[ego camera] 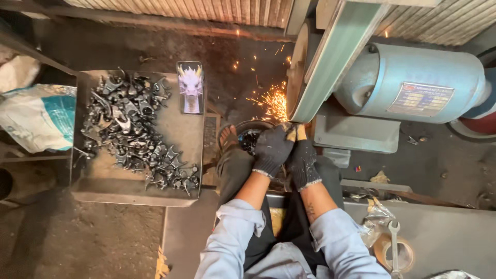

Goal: The person sits at a belt grinder and grinds small metal castings one at a time, holding each piece against the moving belt to remove excess material, producing sparks. Ground pieces are placed into a large tray that accumulates finished parts, and a phone plays video beside the tray.

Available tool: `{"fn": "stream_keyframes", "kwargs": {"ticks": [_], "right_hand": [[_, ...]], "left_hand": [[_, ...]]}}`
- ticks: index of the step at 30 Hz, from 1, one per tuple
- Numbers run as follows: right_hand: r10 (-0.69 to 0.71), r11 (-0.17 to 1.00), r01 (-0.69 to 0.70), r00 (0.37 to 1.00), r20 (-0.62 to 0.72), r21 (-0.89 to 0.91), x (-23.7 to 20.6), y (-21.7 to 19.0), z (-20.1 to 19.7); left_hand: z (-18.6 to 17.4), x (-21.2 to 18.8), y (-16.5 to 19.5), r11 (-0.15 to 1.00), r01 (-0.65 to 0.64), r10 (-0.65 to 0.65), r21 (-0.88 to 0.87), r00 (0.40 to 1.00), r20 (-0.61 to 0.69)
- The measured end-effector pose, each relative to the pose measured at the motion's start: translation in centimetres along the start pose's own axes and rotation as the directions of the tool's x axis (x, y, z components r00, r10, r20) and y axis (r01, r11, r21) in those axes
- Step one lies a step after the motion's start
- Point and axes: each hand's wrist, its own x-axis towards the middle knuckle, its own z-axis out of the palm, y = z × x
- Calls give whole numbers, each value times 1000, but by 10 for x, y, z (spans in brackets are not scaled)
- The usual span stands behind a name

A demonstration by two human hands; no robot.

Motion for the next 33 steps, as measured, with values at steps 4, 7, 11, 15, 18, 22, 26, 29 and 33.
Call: {"fn": "stream_keyframes", "kwargs": {"ticks": [4, 7, 11, 15, 18, 22, 26, 29, 33], "right_hand": [[74, 989, -65, 995, 65, -132, -22, -4, 14], [-63, 824, 178, 972, 225, -538, -50, -30, 21], [-168, 611, 177, 981, 91, -772, -58, -47, 31], [-23, 677, 44, 999, 39, -735, -32, -42, 32], [-59, 563, 47, 998, 17, -825, -13, -32, 20], [-132, 580, 133, 989, 68, -804, -6, -34, -4], [-142, 785, 86, 989, -43, -613, -17, -47, -17], [-138, 816, 84, 989, -53, -572, -36, -52, -9], [-31, 635, 115, 992, 123, -764, -72, -44, 14]], "left_hand": [[-23, -5, -6, 854, -154, 151, -496, 987, -45], [-8, -24, -6, 443, -193, 214, -875, 971, -106], [29, -39, 12, 39, 179, -102, -983, 979, 175], [26, -12, -7, 400, -24, 18, -916, 1000, -18], [27, 4, -28, 709, 20, -119, -705, 989, -91], [52, 7, -15, 771, -266, 81, -579, 942, -325], [47, 11, 9, 775, -303, 224, -554, 952, -207], [8, 11, 5, 820, -342, 397, -459, 917, 26], [-31, -27, -4, 934, -339, 354, -109, 915, 191]]}}
